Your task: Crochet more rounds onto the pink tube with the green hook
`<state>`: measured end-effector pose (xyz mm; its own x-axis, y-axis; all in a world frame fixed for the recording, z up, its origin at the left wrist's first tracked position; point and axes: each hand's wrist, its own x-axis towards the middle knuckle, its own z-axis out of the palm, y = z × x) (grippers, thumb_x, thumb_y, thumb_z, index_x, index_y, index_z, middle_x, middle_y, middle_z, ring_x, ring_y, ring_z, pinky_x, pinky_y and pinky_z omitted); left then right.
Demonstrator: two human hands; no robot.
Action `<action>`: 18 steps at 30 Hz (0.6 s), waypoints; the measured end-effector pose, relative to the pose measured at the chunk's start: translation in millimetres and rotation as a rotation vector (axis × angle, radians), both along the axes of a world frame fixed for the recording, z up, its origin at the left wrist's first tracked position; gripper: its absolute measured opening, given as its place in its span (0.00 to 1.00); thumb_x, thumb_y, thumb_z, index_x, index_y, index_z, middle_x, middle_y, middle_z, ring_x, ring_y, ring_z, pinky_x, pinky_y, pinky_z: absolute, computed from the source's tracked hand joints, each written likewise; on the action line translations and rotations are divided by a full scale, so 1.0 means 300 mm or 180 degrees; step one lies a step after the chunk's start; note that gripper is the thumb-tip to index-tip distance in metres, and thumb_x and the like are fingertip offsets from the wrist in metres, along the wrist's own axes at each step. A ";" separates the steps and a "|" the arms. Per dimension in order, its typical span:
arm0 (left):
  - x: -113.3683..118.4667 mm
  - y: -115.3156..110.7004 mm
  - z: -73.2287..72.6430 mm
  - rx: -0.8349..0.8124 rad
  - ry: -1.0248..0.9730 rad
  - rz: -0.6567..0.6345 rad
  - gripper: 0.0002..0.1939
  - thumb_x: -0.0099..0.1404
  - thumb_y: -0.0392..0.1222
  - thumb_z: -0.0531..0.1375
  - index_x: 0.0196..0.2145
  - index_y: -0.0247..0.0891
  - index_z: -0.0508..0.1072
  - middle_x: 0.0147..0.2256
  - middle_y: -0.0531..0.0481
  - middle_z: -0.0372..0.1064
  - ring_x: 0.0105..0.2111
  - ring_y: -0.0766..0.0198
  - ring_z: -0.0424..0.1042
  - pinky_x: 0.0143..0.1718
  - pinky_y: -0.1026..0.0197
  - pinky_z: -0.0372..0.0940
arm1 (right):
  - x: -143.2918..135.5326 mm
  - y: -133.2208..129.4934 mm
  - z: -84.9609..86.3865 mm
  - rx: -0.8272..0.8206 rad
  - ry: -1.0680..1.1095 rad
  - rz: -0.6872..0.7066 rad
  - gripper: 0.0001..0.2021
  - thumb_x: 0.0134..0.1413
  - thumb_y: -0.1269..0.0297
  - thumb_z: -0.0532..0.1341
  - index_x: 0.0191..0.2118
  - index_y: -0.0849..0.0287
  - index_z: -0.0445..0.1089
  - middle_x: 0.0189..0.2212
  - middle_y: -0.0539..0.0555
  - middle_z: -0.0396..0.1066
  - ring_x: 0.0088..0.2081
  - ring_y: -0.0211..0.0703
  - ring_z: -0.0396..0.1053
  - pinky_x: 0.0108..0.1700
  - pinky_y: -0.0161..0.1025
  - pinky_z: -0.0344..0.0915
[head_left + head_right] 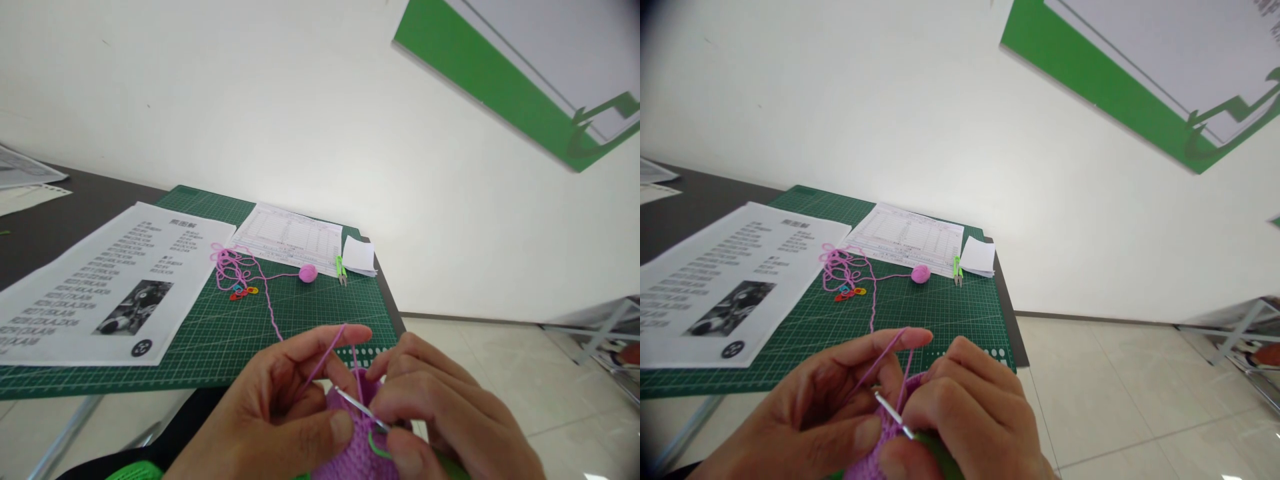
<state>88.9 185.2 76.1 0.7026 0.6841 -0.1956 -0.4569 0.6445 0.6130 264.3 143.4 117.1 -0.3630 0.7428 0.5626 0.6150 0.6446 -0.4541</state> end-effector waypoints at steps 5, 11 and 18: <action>-0.001 0.000 0.001 -0.0043 -0.0006 -0.0017 0.26 0.49 0.42 0.78 0.47 0.48 0.83 0.30 0.56 0.73 0.29 0.72 0.70 0.33 0.69 0.64 | 0.003 0.006 -0.007 0.0010 0.0122 -0.0110 0.19 0.70 0.56 0.55 0.31 0.62 0.70 0.21 0.53 0.69 0.26 0.39 0.67 0.28 0.37 0.66; 0.000 0.003 -0.001 -0.0007 -0.0016 -0.0015 0.25 0.50 0.41 0.78 0.48 0.48 0.83 0.30 0.56 0.74 0.28 0.73 0.68 0.32 0.70 0.63 | -0.008 0.005 0.021 0.0340 -0.0225 -0.0135 0.08 0.59 0.77 0.58 0.30 0.61 0.70 0.21 0.50 0.70 0.24 0.37 0.69 0.35 0.37 0.74; 0.009 0.002 -0.003 -0.0005 -0.0221 -0.0112 0.24 0.53 0.39 0.77 0.48 0.44 0.82 0.28 0.56 0.72 0.26 0.74 0.66 0.30 0.71 0.60 | -0.010 0.006 0.052 0.0318 -0.0193 -0.0182 0.11 0.57 0.81 0.56 0.29 0.61 0.69 0.21 0.51 0.71 0.25 0.38 0.71 0.30 0.37 0.73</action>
<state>91.5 185.9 75.1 0.7381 0.6586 -0.1467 -0.4753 0.6618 0.5798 261.3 145.3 132.8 -0.3572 0.7046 0.6131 0.6765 0.6478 -0.3503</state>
